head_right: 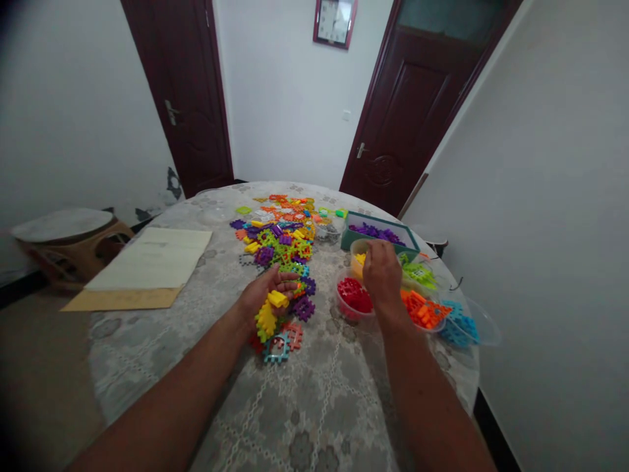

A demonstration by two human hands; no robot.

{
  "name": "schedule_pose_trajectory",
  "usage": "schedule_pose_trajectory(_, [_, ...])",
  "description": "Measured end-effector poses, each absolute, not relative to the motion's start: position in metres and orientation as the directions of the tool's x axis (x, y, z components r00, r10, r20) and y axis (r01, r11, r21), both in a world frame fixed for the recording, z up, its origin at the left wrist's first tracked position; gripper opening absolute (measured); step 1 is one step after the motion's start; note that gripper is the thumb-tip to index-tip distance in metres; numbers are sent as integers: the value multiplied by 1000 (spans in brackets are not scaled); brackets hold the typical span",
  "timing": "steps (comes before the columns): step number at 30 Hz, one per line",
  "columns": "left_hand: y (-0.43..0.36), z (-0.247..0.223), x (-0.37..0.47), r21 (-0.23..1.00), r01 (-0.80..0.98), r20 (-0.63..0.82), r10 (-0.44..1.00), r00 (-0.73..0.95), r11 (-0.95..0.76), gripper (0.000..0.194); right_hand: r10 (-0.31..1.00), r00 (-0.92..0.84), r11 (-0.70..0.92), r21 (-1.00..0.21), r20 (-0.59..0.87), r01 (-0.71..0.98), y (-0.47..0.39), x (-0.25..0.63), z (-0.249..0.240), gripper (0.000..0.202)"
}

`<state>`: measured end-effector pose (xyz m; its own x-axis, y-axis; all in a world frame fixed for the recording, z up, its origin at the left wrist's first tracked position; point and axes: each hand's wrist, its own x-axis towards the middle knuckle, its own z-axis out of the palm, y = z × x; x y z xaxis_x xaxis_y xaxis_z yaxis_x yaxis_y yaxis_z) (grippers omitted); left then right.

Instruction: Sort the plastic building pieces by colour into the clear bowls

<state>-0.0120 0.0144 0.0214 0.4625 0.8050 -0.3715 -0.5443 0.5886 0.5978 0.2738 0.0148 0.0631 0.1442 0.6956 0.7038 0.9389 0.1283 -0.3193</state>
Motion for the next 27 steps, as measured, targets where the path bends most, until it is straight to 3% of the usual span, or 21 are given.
schedule_pose_trajectory(5, [14, 22, -10, 589, -560, -345, 808, 477, 582, 42, 789, -266, 541, -422, 553, 728, -39, 195, 59, 27])
schedule_pose_trajectory(7, [13, 21, -10, 594, -563, -326, 811, 485, 575, 41, 786, -406, 603, -435, 465, 669, -57, 166, 58, 32])
schedule_pose_trajectory(10, [11, 20, -9, 616, -549, -319, 817, 481, 564, 42, 790, -465, 609, -419, 399, 674, -65, 144, 52, 34])
schedule_pose_trajectory(18, [9, 19, -9, 635, -480, -309, 769, 560, 605, 45, 828, -376, 550, -474, 416, 687, -60, 155, 45, 24])
schedule_pose_trajectory(21, [11, 22, -11, 597, -513, -318, 769, 554, 617, 45, 856, -256, 483, -521, 448, 704, -59, 177, 58, 22])
schedule_pose_trajectory(27, [16, 25, -15, 575, -578, -353, 813, 464, 579, 47, 809, 120, 183, -440, 576, 879, -4, 257, 78, 28])
